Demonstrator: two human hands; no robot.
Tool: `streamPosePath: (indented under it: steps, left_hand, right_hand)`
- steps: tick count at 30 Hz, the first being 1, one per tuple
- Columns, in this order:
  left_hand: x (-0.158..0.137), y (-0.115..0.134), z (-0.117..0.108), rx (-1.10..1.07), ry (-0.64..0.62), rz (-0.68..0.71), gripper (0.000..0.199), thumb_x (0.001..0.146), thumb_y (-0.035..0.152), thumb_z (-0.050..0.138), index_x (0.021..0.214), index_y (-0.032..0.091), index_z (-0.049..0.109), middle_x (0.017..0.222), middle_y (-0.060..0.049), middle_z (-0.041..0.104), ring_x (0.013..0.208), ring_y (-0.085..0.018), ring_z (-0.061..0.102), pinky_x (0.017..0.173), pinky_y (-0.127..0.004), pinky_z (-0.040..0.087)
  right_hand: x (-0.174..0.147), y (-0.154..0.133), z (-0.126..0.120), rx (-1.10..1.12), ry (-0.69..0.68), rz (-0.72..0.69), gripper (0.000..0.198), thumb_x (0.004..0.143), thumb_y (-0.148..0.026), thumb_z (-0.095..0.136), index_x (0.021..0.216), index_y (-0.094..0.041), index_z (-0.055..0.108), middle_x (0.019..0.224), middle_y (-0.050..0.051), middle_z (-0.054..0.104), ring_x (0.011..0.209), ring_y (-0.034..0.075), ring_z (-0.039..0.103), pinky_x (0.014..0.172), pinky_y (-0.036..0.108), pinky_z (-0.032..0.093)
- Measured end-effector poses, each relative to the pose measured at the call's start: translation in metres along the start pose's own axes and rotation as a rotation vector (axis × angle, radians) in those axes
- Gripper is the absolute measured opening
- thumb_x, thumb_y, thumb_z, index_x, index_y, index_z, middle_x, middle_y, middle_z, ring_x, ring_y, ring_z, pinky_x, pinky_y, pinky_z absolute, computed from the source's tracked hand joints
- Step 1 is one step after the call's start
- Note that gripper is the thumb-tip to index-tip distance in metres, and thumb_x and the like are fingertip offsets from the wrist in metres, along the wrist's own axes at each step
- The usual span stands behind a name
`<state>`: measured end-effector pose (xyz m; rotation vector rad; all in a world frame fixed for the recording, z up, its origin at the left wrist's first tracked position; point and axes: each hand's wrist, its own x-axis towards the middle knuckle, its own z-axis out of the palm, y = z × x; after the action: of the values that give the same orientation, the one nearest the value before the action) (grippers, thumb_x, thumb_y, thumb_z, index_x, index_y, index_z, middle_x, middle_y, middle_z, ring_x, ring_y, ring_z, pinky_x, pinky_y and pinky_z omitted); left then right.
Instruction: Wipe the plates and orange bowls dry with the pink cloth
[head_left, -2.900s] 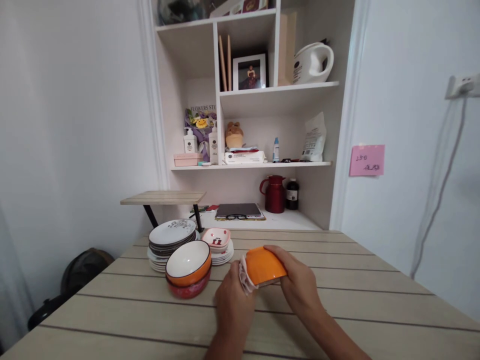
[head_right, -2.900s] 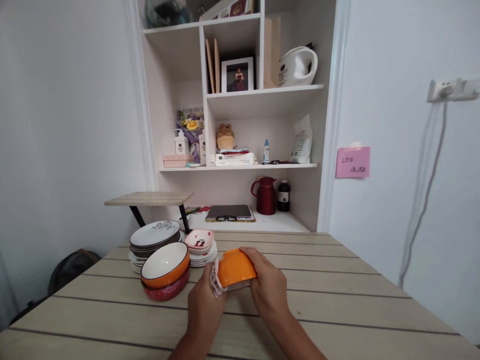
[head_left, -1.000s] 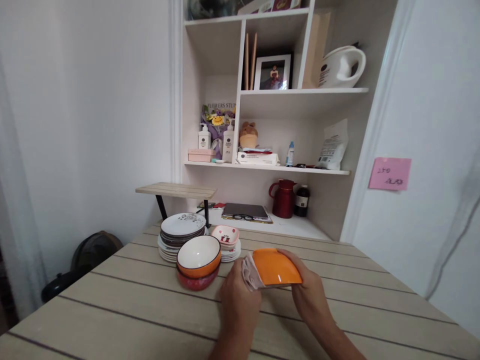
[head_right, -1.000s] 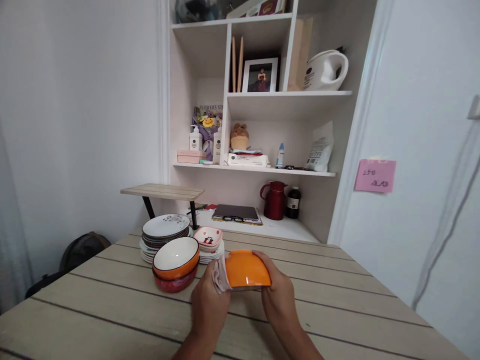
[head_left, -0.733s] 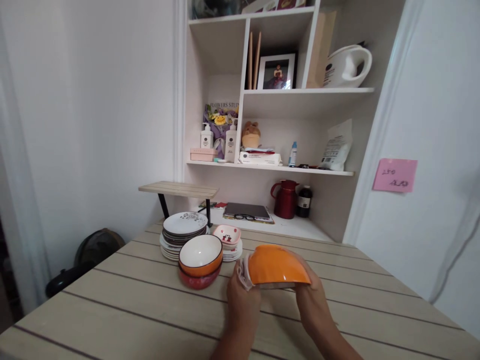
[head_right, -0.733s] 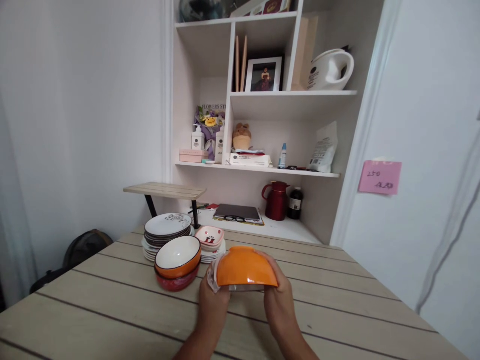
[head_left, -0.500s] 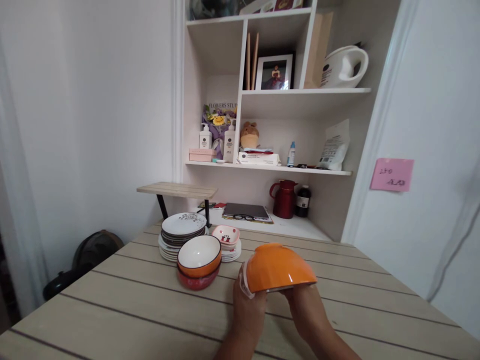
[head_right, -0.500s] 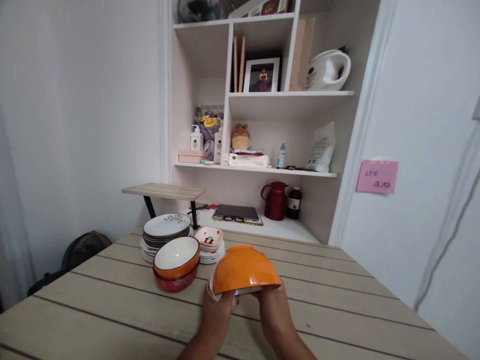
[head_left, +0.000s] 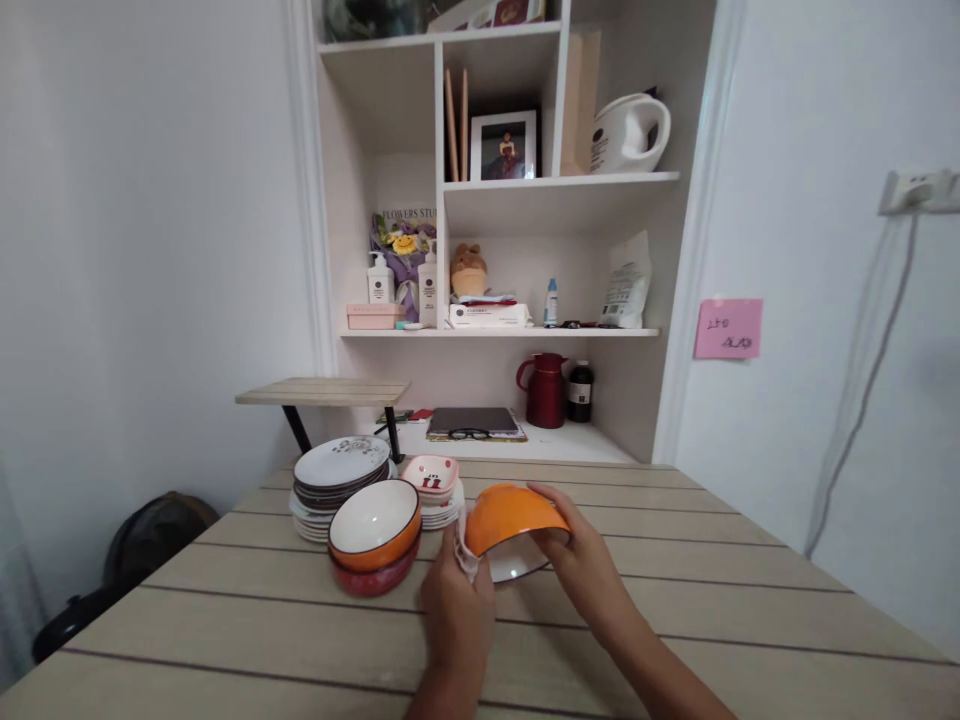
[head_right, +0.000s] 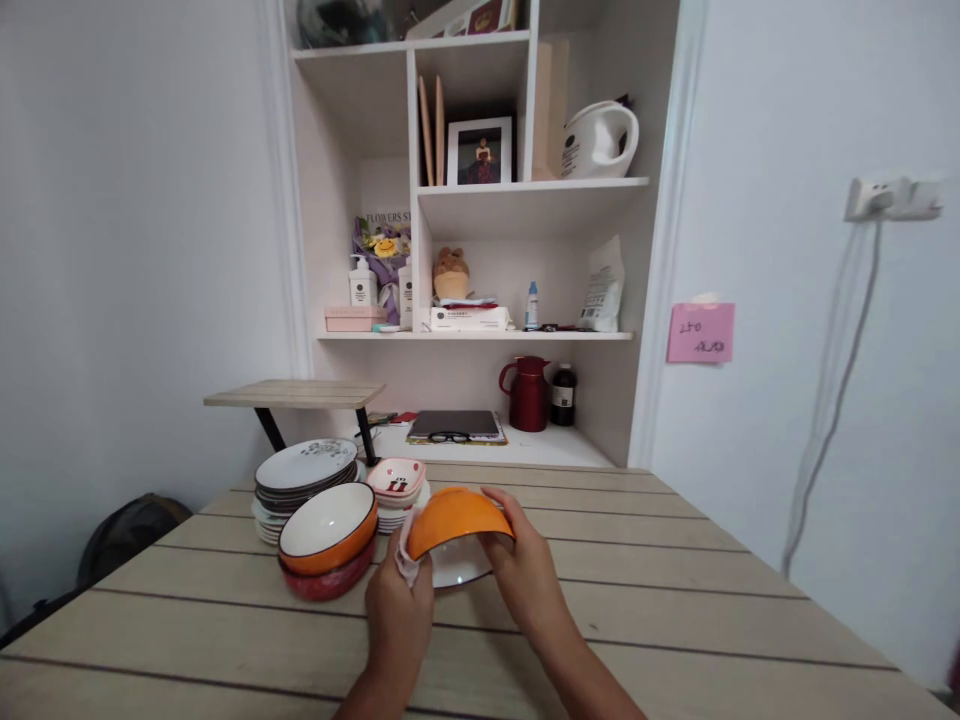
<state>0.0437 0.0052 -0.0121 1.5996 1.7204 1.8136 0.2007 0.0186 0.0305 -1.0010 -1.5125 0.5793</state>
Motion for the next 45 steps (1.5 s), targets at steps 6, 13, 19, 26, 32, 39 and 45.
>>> streamPosePath:
  steps: [6,13,19,26,32,39,45]
  left_hand:
    - [-0.005,0.006,-0.002,0.149,-0.002,0.025,0.048,0.082,0.017,0.051,0.128,0.023,0.058,0.109,-0.01,0.074,0.102,-0.025,0.07,0.083,-0.032,0.053]
    - [-0.003,0.004,-0.002,0.291,0.03,0.158,0.05,0.078,0.006,0.049,0.126,0.018,0.06,0.11,-0.012,0.073,0.101,-0.025,0.07,0.085,-0.032,0.053]
    - [-0.002,0.002,-0.001,0.354,0.047,0.419,0.047,0.078,0.004,0.045,0.121,0.014,0.063,0.107,-0.013,0.073,0.1,-0.026,0.07,0.084,-0.034,0.054]
    - [-0.002,0.003,0.0,0.253,0.005,0.253,0.047,0.076,0.007,0.052,0.119,0.022,0.062,0.109,-0.009,0.073,0.1,-0.024,0.069,0.082,-0.03,0.054]
    - [-0.002,0.007,-0.005,0.045,0.009,0.191,0.044,0.072,0.01,0.056,0.113,0.024,0.063,0.108,-0.007,0.073,0.101,-0.023,0.069,0.084,-0.03,0.054]
    - [0.0,0.008,0.007,-0.348,-0.031,-0.017,0.042,0.071,0.014,0.059,0.112,0.022,0.066,0.107,-0.009,0.074,0.104,-0.023,0.069,0.087,-0.028,0.053]
    - [0.004,0.009,0.015,-0.579,-0.035,-0.171,0.036,0.067,0.026,0.068,0.102,0.015,0.07,0.103,-0.012,0.075,0.103,-0.026,0.069,0.09,-0.031,0.052]
  right_hand:
    - [-0.002,-0.006,0.0,-0.02,0.01,-0.001,0.059,0.082,-0.033,0.056,0.139,-0.023,0.045,0.103,0.005,0.073,0.089,0.023,0.07,0.083,0.037,0.054]
    - [-0.006,-0.007,-0.004,-0.347,0.062,-0.18,0.061,0.074,-0.014,0.048,0.133,-0.03,0.051,0.134,0.004,0.061,0.114,0.025,0.063,0.095,0.042,0.049]
    - [-0.008,-0.006,-0.008,-0.423,0.02,-0.184,0.059,0.073,-0.01,0.044,0.124,-0.032,0.061,0.128,0.0,0.067,0.112,0.023,0.065,0.092,0.037,0.051]
    - [-0.007,0.006,-0.008,-0.296,0.062,-0.146,0.05,0.077,-0.015,0.045,0.119,-0.03,0.067,0.122,0.001,0.071,0.111,0.024,0.067,0.098,0.039,0.049]
    - [-0.008,0.009,-0.003,-0.131,0.065,-0.085,0.049,0.074,-0.018,0.045,0.115,-0.027,0.07,0.117,0.003,0.073,0.11,0.025,0.067,0.096,0.038,0.051]
    - [-0.013,0.001,0.0,0.09,0.093,-0.017,0.04,0.082,-0.032,0.053,0.118,-0.024,0.068,0.121,0.008,0.071,0.116,0.029,0.062,0.101,0.041,0.048]
    - [-0.015,-0.007,0.01,0.315,0.084,0.089,0.038,0.086,-0.046,0.056,0.116,-0.025,0.067,0.124,0.007,0.069,0.119,0.028,0.059,0.1,0.038,0.047]
